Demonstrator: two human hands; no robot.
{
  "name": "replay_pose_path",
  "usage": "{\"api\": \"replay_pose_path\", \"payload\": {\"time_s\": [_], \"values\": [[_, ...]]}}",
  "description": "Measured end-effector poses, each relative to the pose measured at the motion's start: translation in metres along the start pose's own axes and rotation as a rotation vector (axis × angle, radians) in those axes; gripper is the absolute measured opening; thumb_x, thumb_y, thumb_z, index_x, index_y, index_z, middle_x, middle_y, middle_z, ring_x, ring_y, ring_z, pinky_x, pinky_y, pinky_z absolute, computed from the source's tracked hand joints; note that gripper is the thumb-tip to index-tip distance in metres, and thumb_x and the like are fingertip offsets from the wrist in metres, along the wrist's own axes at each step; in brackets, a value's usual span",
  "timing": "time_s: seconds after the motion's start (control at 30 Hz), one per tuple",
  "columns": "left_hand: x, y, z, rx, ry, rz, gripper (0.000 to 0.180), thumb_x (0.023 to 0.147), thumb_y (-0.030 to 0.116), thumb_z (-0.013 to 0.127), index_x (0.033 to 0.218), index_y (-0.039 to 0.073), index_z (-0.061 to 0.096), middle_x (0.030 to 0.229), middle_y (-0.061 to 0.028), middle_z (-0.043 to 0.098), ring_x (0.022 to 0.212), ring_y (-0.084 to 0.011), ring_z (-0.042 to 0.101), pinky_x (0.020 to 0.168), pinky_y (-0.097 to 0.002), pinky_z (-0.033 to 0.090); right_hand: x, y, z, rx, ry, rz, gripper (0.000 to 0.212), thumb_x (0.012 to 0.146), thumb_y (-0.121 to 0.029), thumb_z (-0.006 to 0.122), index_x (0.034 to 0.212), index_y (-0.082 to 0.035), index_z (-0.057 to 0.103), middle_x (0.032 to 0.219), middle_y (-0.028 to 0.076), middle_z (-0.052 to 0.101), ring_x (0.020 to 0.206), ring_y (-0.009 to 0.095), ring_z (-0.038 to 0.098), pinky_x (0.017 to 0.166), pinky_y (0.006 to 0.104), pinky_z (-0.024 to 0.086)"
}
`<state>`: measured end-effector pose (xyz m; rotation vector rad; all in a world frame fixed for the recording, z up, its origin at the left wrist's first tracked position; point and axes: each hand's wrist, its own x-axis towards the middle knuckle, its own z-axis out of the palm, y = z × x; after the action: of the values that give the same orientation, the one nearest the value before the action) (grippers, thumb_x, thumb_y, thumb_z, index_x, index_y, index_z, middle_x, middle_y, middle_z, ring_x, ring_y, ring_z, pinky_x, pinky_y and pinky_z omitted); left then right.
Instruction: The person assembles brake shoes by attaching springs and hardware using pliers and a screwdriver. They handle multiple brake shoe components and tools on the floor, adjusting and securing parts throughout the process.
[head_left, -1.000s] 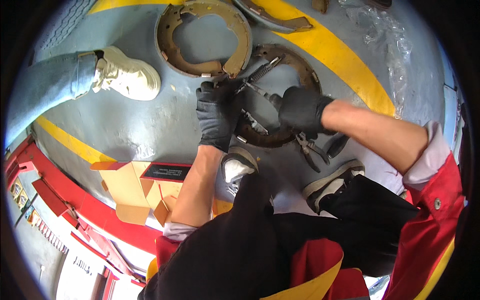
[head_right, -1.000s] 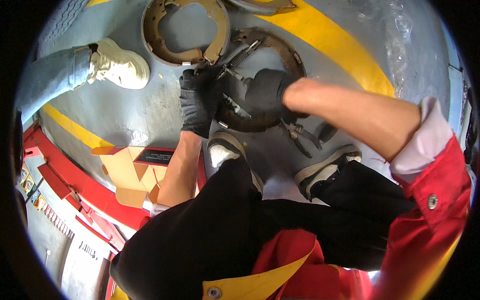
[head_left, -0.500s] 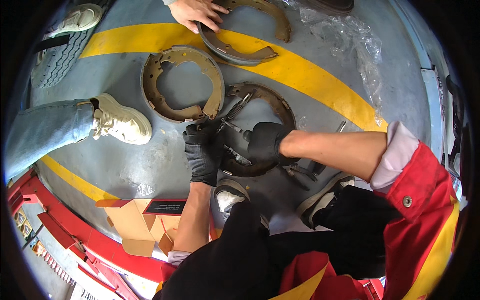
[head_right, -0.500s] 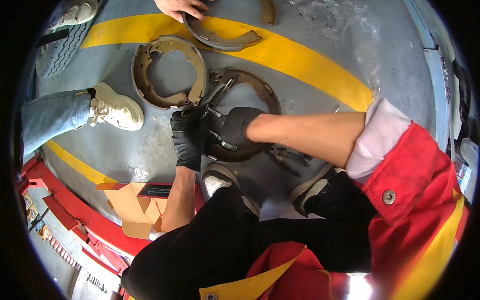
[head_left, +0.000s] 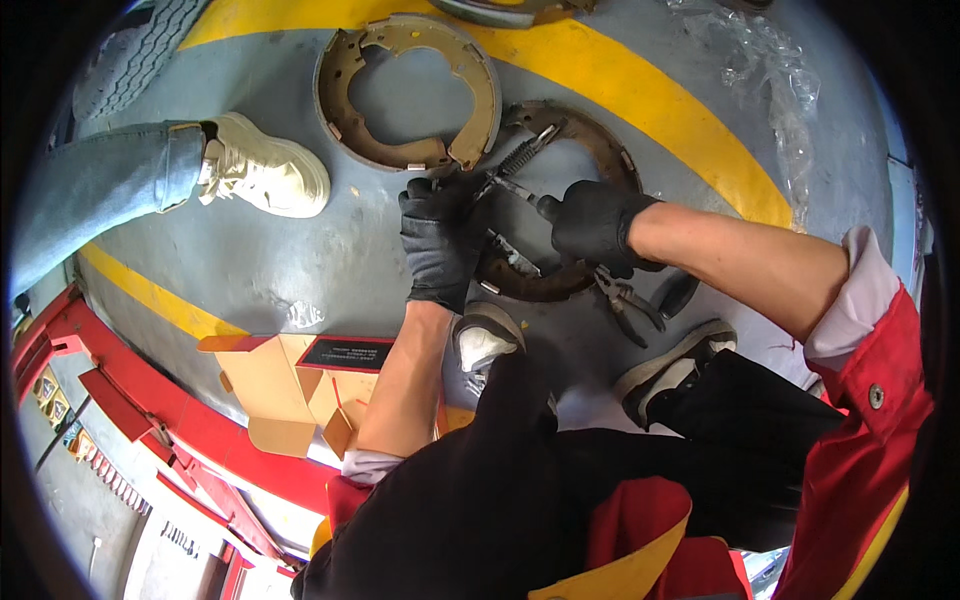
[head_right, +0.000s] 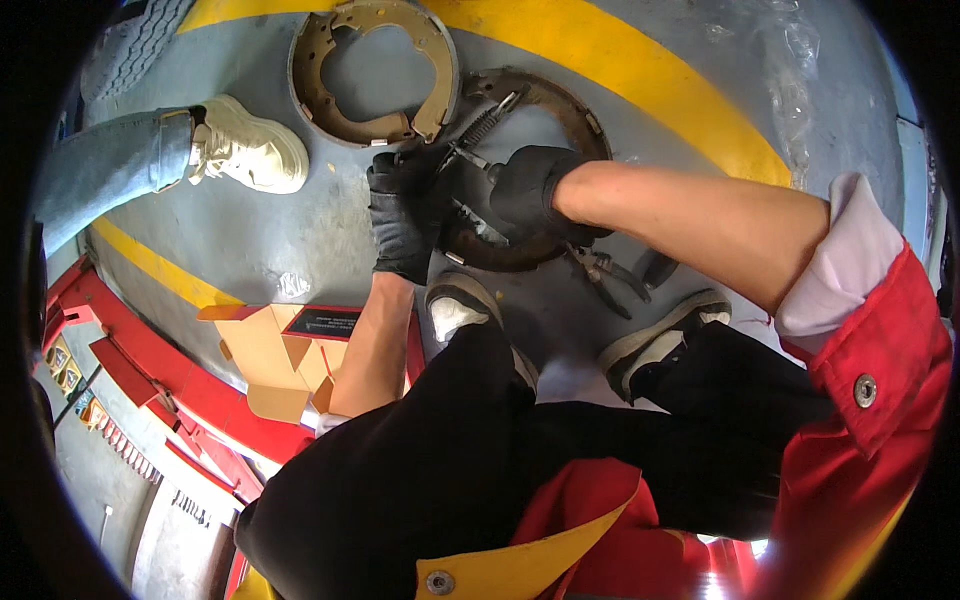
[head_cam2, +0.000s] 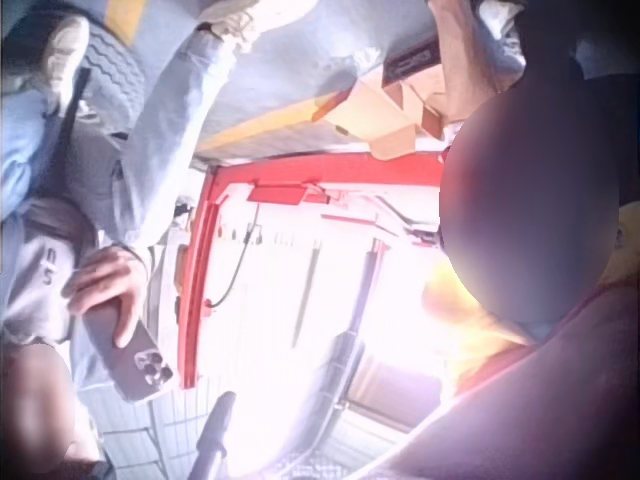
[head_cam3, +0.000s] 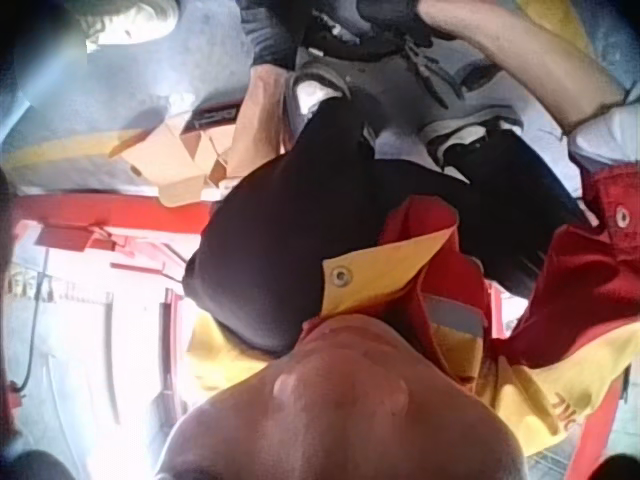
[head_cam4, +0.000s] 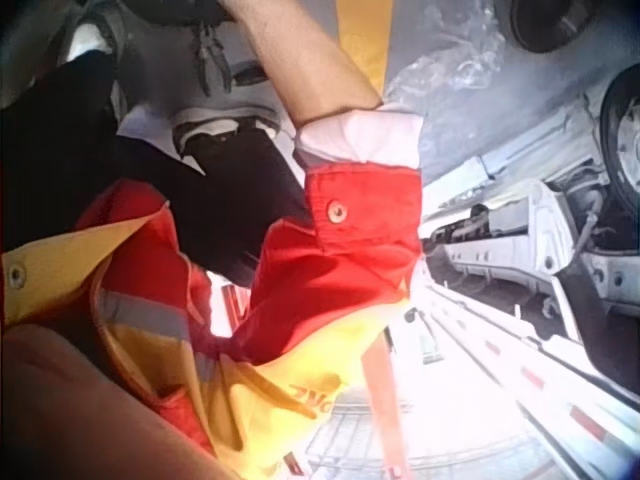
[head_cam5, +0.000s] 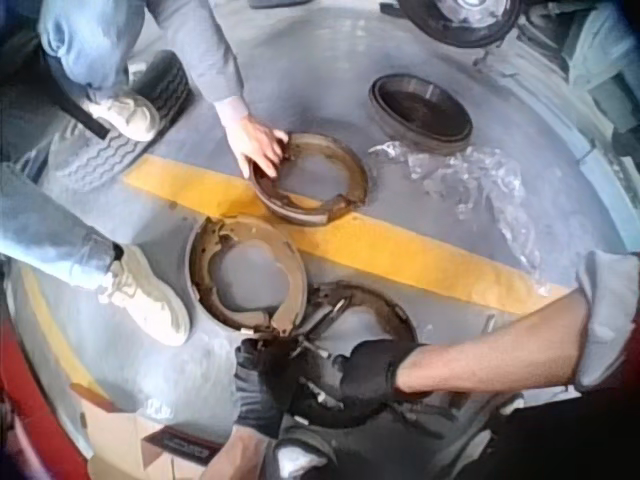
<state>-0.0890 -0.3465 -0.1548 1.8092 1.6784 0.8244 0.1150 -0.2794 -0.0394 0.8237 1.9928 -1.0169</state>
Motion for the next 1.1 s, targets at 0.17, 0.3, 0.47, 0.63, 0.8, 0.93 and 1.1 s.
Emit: {"api": "replay_pose_path", "payload": {"time_s": [0.17,0.3,0.47,0.63,0.8,0.93,1.1], "values": [[-0.001,0.005,-0.008,-0.075,-0.012,-0.056,0.028,0.084,0.024,0.081,0.109,0.012,0.082,0.097,-0.0166,0.071,0.096,-0.0361,0.064,0.086,-0.0461,0.051,0.007,0.008,0.078,0.325,0.407,-0.003,0.042,0.089,-0.021,0.063,0.117,0.011,0.068,0.088,0.029,0.071,0.087,0.043,0.071,0.078,0.0528,0.055],[-0.003,-0.005,-0.004,-0.026,-0.017,-0.02,0.027,0.084,0.023,0.08,0.109,0.012,0.082,0.097,-0.017,0.072,0.095,-0.036,0.064,0.086,-0.0463,0.051,0.0,0.004,0.052,0.362,0.249,0.025,0.034,0.089,-0.02,0.063,0.105,0.008,0.074,0.085,0.027,0.073,0.084,0.039,0.073,0.079,0.0488,0.056],[-0.002,0.0,-0.003,-0.021,-0.018,-0.012,0.026,0.084,0.022,0.08,0.108,0.012,0.082,0.097,-0.017,0.072,0.094,-0.0363,0.064,0.086,-0.0463,0.051,-0.004,-0.002,-0.031,0.051,-0.219,-0.031,0.033,0.091,-0.023,0.066,0.1,0.006,0.077,0.09,0.025,0.075,0.081,0.038,0.074,0.077,0.046,0.057],[-0.005,-0.001,-0.011,0.05,-0.009,-0.04,0.026,0.083,0.021,0.081,0.108,0.013,0.083,0.098,-0.0165,0.073,0.093,-0.0364,0.064,0.085,-0.0459,0.052,0.008,-0.001,0.042,0.325,0.266,0.007,0.061,0.093,-0.046,0.07,0.119,0.009,0.068,0.093,0.028,0.072,0.093,0.043,0.07,0.084,0.0506,0.054],[0.0,-0.001,-0.005,0.037,-0.003,0.004,0.026,0.082,0.021,0.082,0.107,0.013,0.083,0.1,-0.0161,0.073,0.093,-0.0361,0.066,0.083,-0.0455,0.053,0.001,0.011,0.056,0.412,0.193,-0.011,0.068,0.09,-0.046,0.074,0.128,0.009,0.063,0.094,0.028,0.071,0.082,0.038,0.072,0.081,0.0458,0.056],[-0.004,-0.003,-0.003,0.023,0.006,-0.019,0.027,0.082,0.021,0.083,0.108,0.013,0.083,0.1,-0.0161,0.074,0.094,-0.0355,0.066,0.083,-0.0454,0.054,-0.007,0.012,0.0,0.271,-0.083,0.016,0.059,0.089,-0.036,0.072,0.127,0.009,0.063,0.086,0.023,0.071,0.066,0.032,0.069,0.068,0.0423,0.056],[-0.002,0.001,0.001,-0.032,0.009,-0.016,0.029,0.082,0.02,0.083,0.109,0.013,0.083,0.1,-0.0159,0.074,0.095,-0.0354,0.067,0.085,-0.0451,0.054,-0.005,0.01,-0.009,0.004,-0.108,-0.071,0.062,0.096,-0.033,0.066,0.132,0.016,0.056,0.078,0.022,0.071,0.064,0.035,0.069,0.068,0.0459,0.056]]}}
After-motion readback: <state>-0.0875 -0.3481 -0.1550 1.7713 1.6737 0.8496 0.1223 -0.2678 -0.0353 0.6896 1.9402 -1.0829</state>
